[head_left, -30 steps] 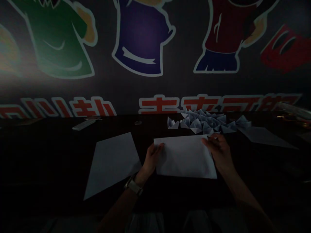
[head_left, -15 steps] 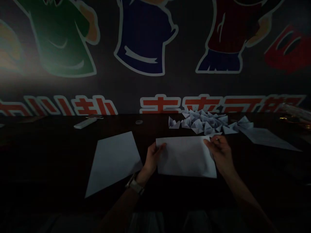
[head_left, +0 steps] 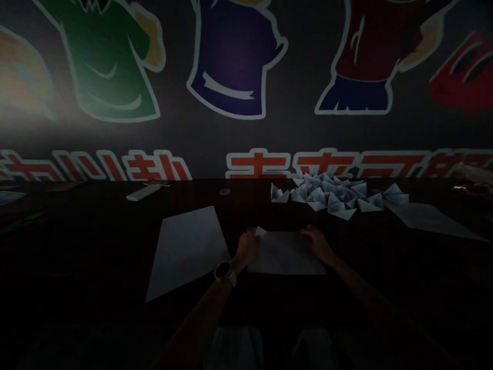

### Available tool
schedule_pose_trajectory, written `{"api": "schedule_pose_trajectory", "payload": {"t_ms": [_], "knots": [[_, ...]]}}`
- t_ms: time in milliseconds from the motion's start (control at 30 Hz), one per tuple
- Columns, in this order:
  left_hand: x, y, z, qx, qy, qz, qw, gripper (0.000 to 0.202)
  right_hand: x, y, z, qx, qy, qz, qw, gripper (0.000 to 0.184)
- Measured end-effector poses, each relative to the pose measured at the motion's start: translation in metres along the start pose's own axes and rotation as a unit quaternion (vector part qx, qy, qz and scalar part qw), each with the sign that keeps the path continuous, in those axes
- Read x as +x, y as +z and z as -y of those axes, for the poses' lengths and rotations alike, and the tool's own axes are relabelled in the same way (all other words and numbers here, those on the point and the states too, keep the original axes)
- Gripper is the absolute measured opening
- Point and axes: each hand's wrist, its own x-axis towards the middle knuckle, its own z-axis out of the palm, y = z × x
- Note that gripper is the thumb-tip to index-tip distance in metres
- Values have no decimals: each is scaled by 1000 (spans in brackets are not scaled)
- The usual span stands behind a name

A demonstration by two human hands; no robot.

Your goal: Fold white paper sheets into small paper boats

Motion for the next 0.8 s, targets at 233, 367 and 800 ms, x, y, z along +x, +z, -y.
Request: {"api": "schedule_pose_trajectory", "payload": {"t_ms": [233,367,800], "knots": [[-7,0,-12,309,84,89,943,58,-6,2,5,-148,-22,17,989,36],[0,-6,-25,416,250,172,857,57,-6,0,14,-221,-12,25,975,33],[-1,11,-30,389,233,241,858,30,-3,1,3,-219,-9,40,975,37]]}}
